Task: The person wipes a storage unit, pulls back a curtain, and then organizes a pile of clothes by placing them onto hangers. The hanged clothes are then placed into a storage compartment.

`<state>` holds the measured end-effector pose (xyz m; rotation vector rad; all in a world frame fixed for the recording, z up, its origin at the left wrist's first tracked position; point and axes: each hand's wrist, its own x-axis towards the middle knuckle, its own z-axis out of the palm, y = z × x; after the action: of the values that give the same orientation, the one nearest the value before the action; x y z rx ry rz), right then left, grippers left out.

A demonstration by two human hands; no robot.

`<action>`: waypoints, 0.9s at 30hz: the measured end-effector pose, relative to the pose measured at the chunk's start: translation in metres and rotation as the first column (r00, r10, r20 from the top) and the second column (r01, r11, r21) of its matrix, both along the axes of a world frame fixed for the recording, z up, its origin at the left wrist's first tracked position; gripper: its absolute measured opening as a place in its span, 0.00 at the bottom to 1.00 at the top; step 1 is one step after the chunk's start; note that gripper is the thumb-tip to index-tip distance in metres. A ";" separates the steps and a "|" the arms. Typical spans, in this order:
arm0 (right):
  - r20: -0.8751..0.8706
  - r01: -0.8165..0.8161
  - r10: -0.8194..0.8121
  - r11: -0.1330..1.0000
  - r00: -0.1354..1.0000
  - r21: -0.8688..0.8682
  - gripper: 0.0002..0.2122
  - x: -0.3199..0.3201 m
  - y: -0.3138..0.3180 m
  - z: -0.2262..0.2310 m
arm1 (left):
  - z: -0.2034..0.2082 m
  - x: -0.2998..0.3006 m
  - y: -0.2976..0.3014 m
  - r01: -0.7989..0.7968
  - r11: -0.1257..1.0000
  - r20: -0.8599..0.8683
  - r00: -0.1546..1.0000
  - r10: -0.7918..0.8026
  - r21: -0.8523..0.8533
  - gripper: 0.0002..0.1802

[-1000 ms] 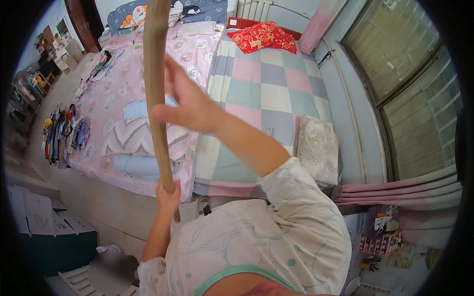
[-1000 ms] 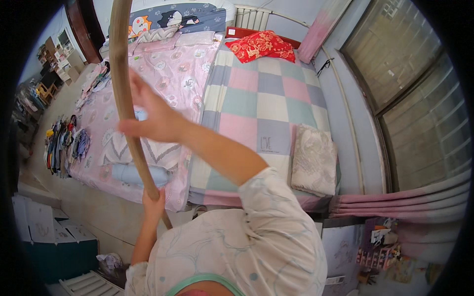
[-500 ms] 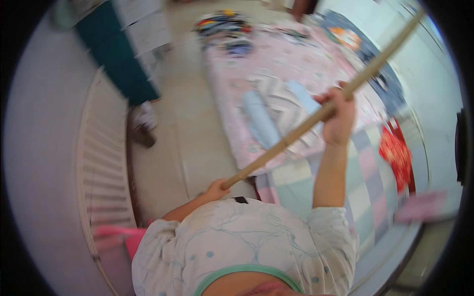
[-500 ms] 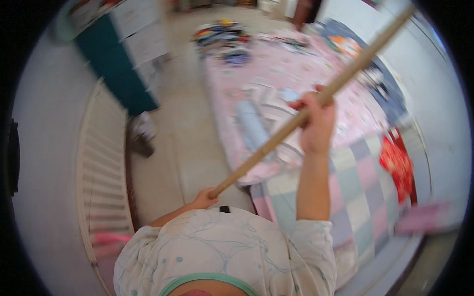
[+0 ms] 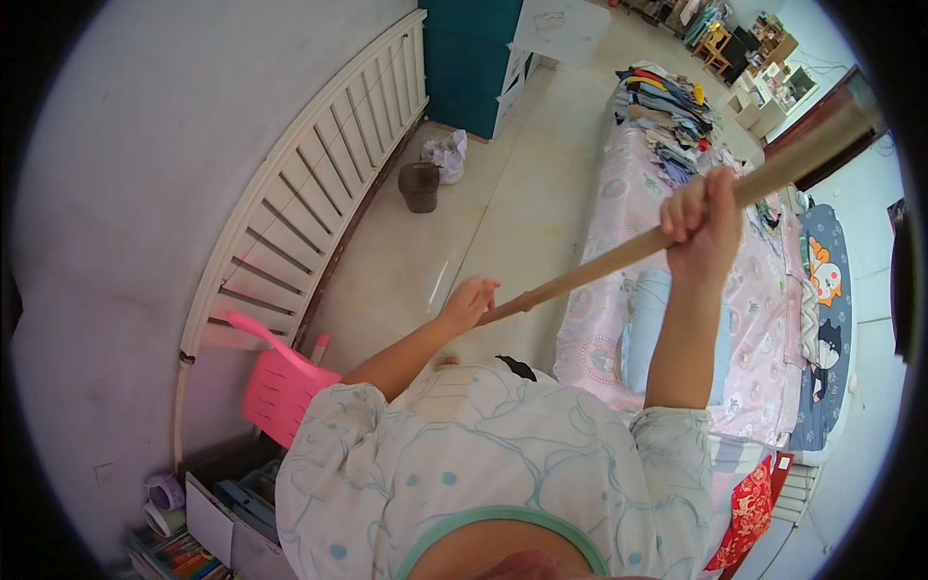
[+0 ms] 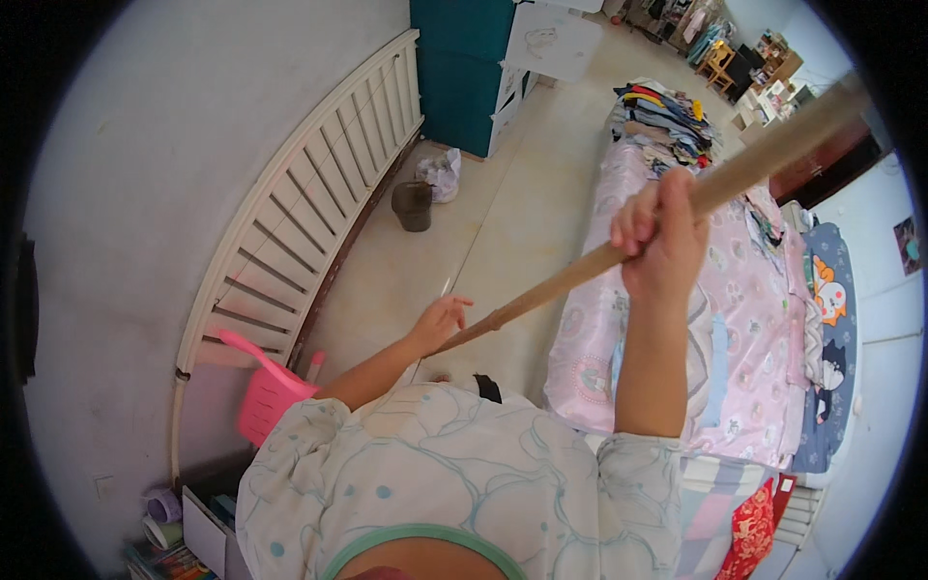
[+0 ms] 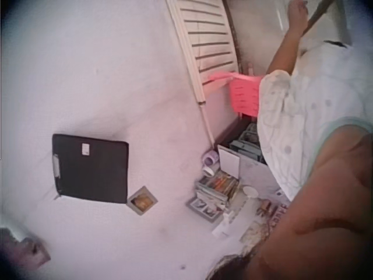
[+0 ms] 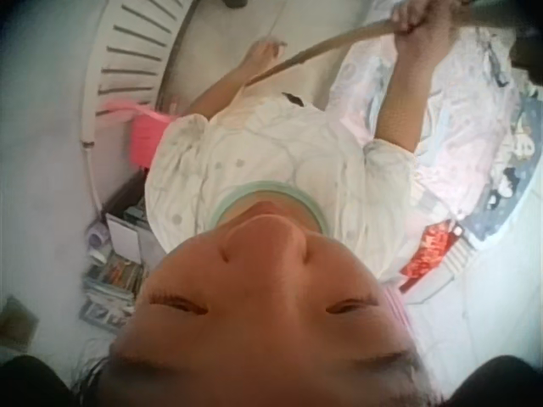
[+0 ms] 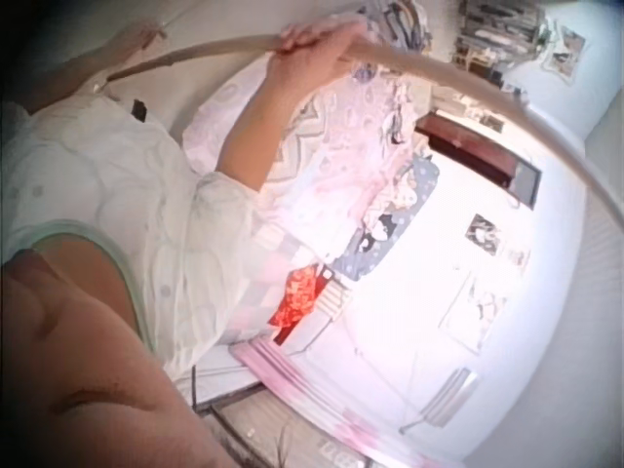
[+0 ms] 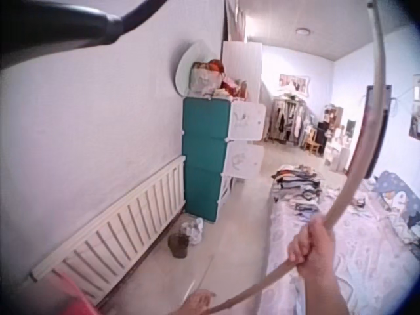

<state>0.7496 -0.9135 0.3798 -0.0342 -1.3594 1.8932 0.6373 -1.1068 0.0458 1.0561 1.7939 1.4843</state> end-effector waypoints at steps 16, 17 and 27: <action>0.393 -0.207 0.010 0.861 0.920 0.464 0.15 -0.223 0.152 -0.128 | 0.265 -0.183 0.263 -0.022 0.838 -0.084 0.993 0.081 0.546 0.24; 0.406 -0.263 0.048 0.829 0.913 0.494 0.17 -0.233 0.169 -0.125 | 0.267 -0.188 0.287 -0.029 0.732 -0.102 0.986 0.134 0.680 0.21; 0.512 -0.396 0.022 0.663 0.859 0.635 0.22 -0.315 0.368 -0.150 | 0.287 -0.367 0.425 -0.209 0.713 -0.006 0.958 0.286 0.670 0.32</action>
<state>0.4350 -0.5456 0.2301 0.0849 -2.4915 1.4188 0.2707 -0.6817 0.3329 1.2692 1.5317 2.3925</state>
